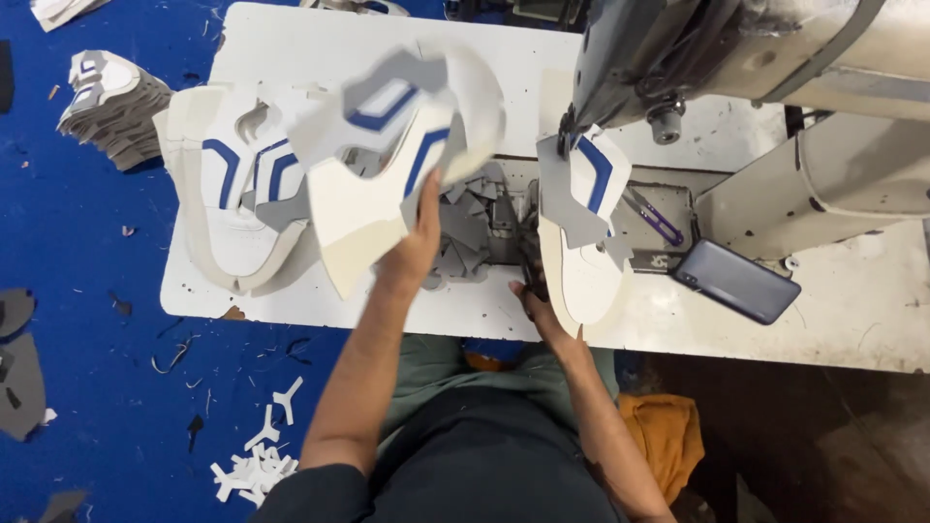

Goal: The person sews gray fabric pieces onto white shoe parts using a sewing machine. They repeatedly pick up a shoe part, align a gray piece, sew it, and then cut the thread with scissors before moving to the next item.

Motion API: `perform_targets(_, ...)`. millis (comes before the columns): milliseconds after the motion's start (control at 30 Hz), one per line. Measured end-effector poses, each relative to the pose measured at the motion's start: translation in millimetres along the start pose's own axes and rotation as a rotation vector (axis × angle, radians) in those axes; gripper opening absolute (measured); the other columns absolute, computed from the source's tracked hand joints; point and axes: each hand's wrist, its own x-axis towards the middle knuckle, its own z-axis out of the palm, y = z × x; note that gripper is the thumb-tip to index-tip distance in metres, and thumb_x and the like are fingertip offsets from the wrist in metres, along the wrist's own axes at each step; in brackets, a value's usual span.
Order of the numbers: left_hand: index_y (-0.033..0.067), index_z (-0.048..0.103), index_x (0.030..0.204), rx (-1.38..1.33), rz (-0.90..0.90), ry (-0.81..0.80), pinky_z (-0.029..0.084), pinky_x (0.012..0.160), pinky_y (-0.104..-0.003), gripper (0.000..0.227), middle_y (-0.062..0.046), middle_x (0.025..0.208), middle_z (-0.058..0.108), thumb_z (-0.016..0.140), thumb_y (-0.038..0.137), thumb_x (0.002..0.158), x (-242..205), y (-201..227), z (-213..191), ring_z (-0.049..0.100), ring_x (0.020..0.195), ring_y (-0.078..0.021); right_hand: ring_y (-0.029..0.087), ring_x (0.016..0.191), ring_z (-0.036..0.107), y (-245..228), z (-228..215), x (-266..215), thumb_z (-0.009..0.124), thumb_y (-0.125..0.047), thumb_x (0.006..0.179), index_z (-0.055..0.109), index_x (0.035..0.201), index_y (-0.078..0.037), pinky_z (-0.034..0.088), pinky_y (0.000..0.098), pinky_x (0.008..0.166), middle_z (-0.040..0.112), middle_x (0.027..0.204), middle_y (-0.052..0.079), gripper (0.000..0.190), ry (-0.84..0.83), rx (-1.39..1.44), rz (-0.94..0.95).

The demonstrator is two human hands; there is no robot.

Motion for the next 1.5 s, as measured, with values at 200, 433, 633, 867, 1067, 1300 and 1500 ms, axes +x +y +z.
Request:
perform_targets(200,0.0028,0.064,0.141,-0.438,-0.566,-0.413,0.051,0.105,-0.032,0.04,-0.012,0.135,0.07,0.068,0.019,0.104,46,-91,69,0.066,0.125,-0.0215,0.037,0.101,0.066,-49,-15,-17,0.082,-0.009,0.08,0.063,0.136,-0.003,0.053,0.0437,0.085,0.066,0.119,0.02,0.059,0.234,-0.369,-0.394)
perform_targets(433,0.002,0.035,0.164,-0.673,-0.585,-0.502,0.056,0.094,-0.031,0.077,-0.017,0.14,0.061,0.072,0.034,0.104,-50,10,85,0.063,0.115,-0.0196,0.031,0.106,0.072,-96,-57,-56,0.071,-0.008,0.091,0.067,0.128,-0.006,0.058,0.0395,0.087,0.072,0.121,0.016,0.037,-0.414,0.151,-0.189)
perform_targets(633,0.0007,0.019,0.161,-0.374,-0.741,-0.706,0.059,0.081,-0.029,0.105,-0.014,0.109,0.073,0.076,0.045,0.085,-7,75,72,0.075,0.097,-0.019,0.018,0.072,0.078,-59,-98,-74,0.063,-0.004,0.094,0.079,0.112,-0.002,0.065,0.0318,0.061,0.082,0.093,0.011,0.024,-0.452,0.539,0.03)
perform_targets(867,-0.0048,0.022,0.157,-0.758,-0.603,-0.598,0.054,0.108,-0.035,0.08,-0.018,0.143,0.057,0.074,0.01,0.098,-57,23,104,0.058,0.134,-0.022,0.013,0.106,0.06,-85,-117,-5,0.054,-0.012,0.11,0.062,0.134,0.003,0.048,0.0256,0.093,0.068,0.123,0.008,0.028,0.307,0.291,-0.187)
perform_targets(1067,-0.0044,0.027,0.152,-0.693,-0.642,-0.564,0.053,0.105,-0.033,0.077,-0.019,0.136,0.06,0.075,0.007,0.094,-59,34,101,0.062,0.126,-0.0211,0.012,0.103,0.065,-51,-99,18,0.061,-0.021,0.108,0.066,0.128,0.001,0.053,0.0271,0.094,0.071,0.111,0.006,0.031,0.196,0.556,-0.011)
perform_targets(1300,-0.0027,0.04,0.13,-0.463,-0.534,-0.506,0.059,0.09,-0.035,0.049,-0.019,0.12,0.069,0.074,0.01,0.098,-59,57,97,0.072,0.109,-0.0228,0.009,0.087,0.063,-58,-102,21,0.067,-0.016,0.104,0.072,0.115,0.002,0.051,0.0233,0.078,0.071,0.095,0.002,0.021,0.249,0.451,0.04)
perform_targets(1500,-0.0033,0.043,0.13,-0.424,-0.526,-0.5,0.059,0.087,-0.034,0.048,-0.018,0.115,0.071,0.074,0.014,0.097,-58,56,96,0.074,0.106,-0.0217,0.005,0.075,0.056,-61,-96,28,0.08,-0.014,0.094,0.073,0.101,0.003,0.046,0.0212,0.067,0.064,0.086,0.0,0.02,0.285,0.413,0.043)
